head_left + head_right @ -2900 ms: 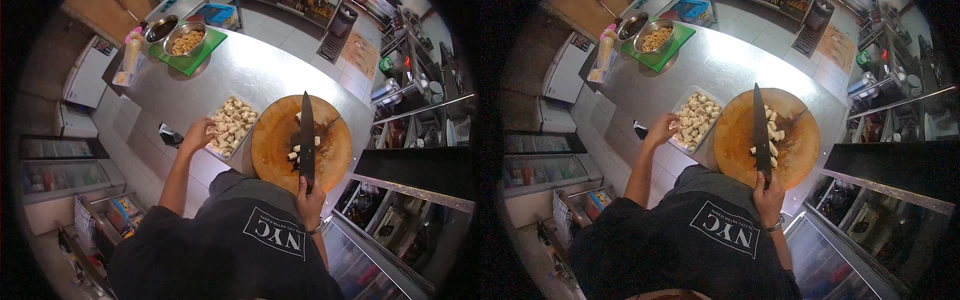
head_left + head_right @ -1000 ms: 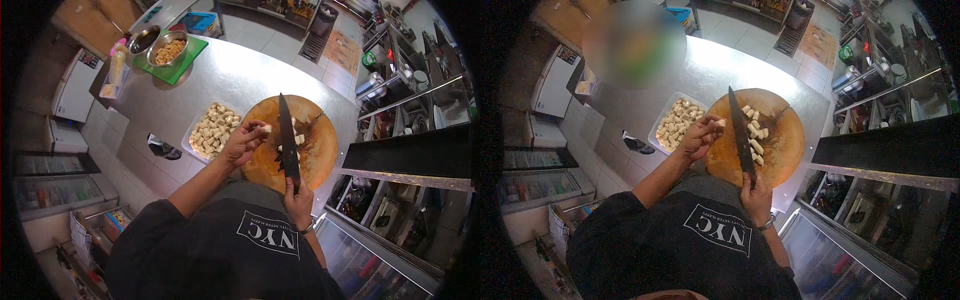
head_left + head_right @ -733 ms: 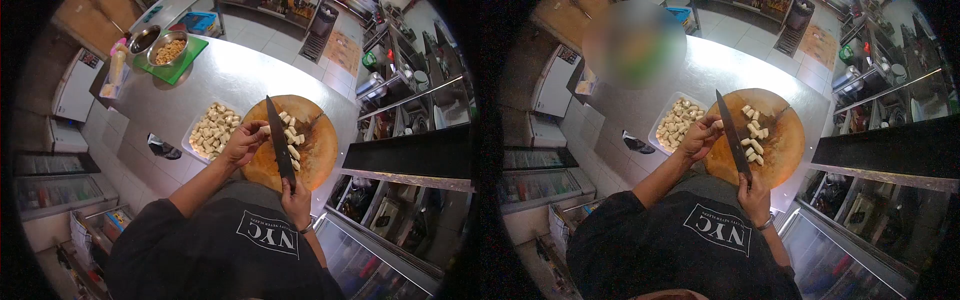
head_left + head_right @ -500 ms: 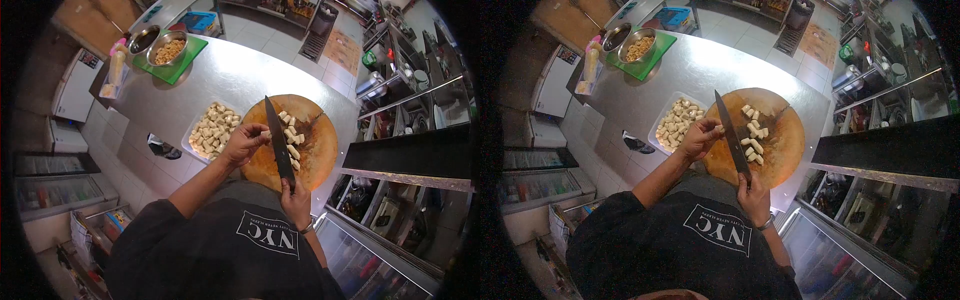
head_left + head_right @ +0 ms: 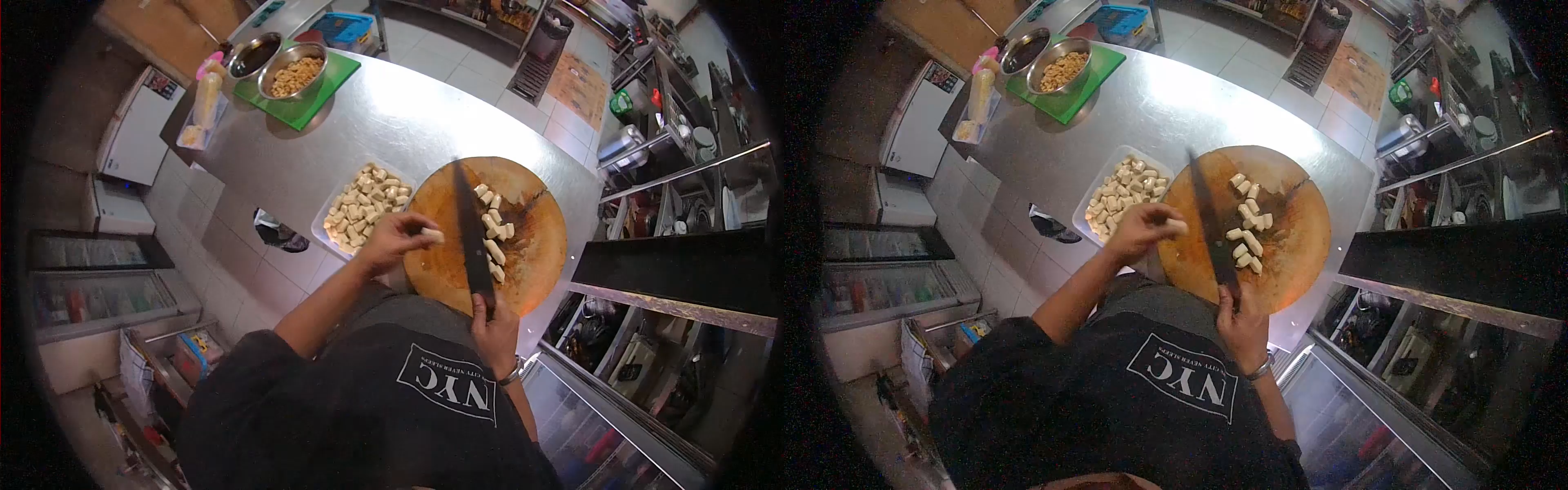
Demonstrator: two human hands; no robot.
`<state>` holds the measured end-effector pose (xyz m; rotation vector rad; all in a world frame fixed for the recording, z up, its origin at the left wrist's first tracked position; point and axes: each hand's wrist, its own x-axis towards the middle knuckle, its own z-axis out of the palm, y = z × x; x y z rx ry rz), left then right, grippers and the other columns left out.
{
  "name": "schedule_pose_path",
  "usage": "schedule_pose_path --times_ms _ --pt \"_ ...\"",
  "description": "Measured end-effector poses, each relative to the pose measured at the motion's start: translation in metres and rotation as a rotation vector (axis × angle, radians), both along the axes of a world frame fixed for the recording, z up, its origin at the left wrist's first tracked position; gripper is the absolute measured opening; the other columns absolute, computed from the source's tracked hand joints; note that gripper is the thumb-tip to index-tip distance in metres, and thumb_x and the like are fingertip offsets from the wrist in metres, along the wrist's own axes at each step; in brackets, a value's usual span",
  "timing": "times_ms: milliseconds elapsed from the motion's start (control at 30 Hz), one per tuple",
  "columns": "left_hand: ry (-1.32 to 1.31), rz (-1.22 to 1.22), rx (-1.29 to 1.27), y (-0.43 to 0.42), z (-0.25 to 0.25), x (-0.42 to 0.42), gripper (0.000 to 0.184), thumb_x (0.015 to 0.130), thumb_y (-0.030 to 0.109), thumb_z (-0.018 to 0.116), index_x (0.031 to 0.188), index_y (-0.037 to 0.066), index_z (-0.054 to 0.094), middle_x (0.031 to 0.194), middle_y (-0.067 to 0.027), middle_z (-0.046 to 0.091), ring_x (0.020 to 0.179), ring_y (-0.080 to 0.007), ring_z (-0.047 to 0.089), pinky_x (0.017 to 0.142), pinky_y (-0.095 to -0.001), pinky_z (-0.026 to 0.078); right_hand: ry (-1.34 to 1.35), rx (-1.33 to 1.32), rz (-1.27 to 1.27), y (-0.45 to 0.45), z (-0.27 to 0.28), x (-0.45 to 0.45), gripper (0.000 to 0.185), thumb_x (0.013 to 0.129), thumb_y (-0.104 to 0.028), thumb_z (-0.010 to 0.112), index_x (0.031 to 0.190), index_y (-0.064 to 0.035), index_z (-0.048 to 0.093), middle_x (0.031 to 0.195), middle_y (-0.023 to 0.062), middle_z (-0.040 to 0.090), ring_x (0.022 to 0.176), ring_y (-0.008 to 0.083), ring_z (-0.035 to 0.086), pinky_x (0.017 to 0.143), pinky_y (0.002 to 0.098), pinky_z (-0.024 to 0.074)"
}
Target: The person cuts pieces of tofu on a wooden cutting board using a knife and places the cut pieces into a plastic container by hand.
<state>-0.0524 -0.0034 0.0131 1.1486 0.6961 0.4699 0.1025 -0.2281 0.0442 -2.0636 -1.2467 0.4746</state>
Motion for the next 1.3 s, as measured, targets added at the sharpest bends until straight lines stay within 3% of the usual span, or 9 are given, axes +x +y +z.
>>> schedule_pose_path --times_ms 133,233,333,533,667,967,1033,1133,1300 --pt "0.345 0.084 0.291 0.044 -0.037 -0.068 0.025 0.088 0.011 0.08 0.108 -0.003 0.074 0.099 -0.0077 0.075 0.09 -0.012 0.068 0.079 -0.028 0.055 0.121 0.078 -0.189 0.0 0.007 0.001 0.022 0.1 -0.02 0.066 0.102 0.0013 0.066 0.078 0.0187 0.071 0.067 0.0311 0.07 0.059 0.0395 0.0508" --pt "0.835 0.087 0.5 0.054 -0.031 -0.092 0.036 0.082 0.02 0.083 0.111 0.0 0.073 0.101 -0.0126 0.073 0.094 -0.0255 0.07 0.085 -0.0368 0.055 0.183 0.079 -0.251 -0.003 0.006 0.002 0.02 0.099 -0.019 0.066 0.103 0.0015 0.066 0.078 0.0201 0.07 0.069 0.0336 0.071 0.06 0.0407 0.0507" --pt "0.677 0.157 0.972 0.055 -0.056 -0.085 0.038 0.081 0.02 0.082 0.113 0.003 0.073 0.111 -0.0154 0.068 0.107 -0.0328 0.065 0.094 -0.0405 0.051 0.191 0.089 -0.282 -0.001 0.003 0.003 0.021 0.099 -0.018 0.066 0.103 0.002 0.067 0.079 0.0197 0.071 0.07 0.0325 0.072 0.061 0.0392 0.0513" --pt "0.21 -0.15 1.0 0.045 -0.059 0.045 0.045 0.087 0.017 0.078 0.13 0.011 0.066 0.129 -0.0162 0.06 0.119 -0.0361 0.059 0.103 -0.0457 0.047 0.16 0.166 -0.302 -0.002 0.004 0.002 0.022 0.1 -0.02 0.066 0.103 0.0022 0.067 0.081 0.0201 0.072 0.07 0.0329 0.072 0.061 0.0391 0.0515" --pt "0.225 -0.128 1.22 0.039 -0.048 0.109 0.049 0.084 0.012 0.077 0.131 0.011 0.064 0.126 -0.0163 0.06 0.118 -0.0366 0.058 0.098 -0.0461 0.05 0.153 0.123 -0.308 -0.006 0.016 0.001 0.023 0.1 -0.021 0.066 0.104 0.0018 0.066 0.082 0.0206 0.072 0.07 0.0333 0.072 0.061 0.0394 0.0519" --pt "0.344 -0.293 1.076 0.043 -0.07 0.104 0.035 0.092 0.009 0.071 0.127 0.008 0.064 0.111 -0.013 0.066 0.105 -0.0327 0.065 0.092 -0.0426 0.053 0.166 0.107 -0.355 -0.015 0.008 0.001 0.022 0.1 -0.022 0.066 0.103 0.0006 0.065 0.081 0.0215 0.072 0.071 0.0365 0.072 0.06 0.0422 0.0525" --pt "0.085 -0.141 0.403 0.028 -0.052 0.089 0.027 0.096 0.01 0.069 0.122 0.004 0.066 0.109 -0.0084 0.07 0.1 -0.0235 0.067 0.087 -0.0368 0.054 0.159 0.068 -0.352 -0.013 0.004 0.001 0.024 0.1 -0.023 0.066 0.103 0.0011 0.066 0.081 0.0195 0.072 0.068 0.0292 0.071 0.06 0.0389 0.0518" --pt "-0.233 -0.132 -0.146 0.011 -0.017 0.068 0.026 0.098 0.013 0.069 0.122 0.002 0.066 0.115 -0.0068 0.07 0.101 -0.0153 0.065 0.085 -0.0311 0.053 0.128 0.072 -0.309 -0.008 0.001 -0.002 0.025 0.1 -0.023 0.068 0.102 0.0014 0.067 0.079 0.0178 0.073 0.064 0.0231 0.07 0.059 0.0359 0.051" --pt "-0.43 -0.038 -0.448 -0.008 0.004 0.058 0.028 0.097 0.014 0.07 0.121 -0.001 0.067 0.103 -0.0045 0.07 0.093 -0.0131 0.063 0.083 -0.0289 0.051 0.088 0.095 -0.228 -0.002 0.009 -0.003 0.023 0.099 -0.022 0.068 0.102 0.0008 0.067 0.075 0.0182 0.071 0.062 0.0271 0.07 0.056 0.0373 0.0505"
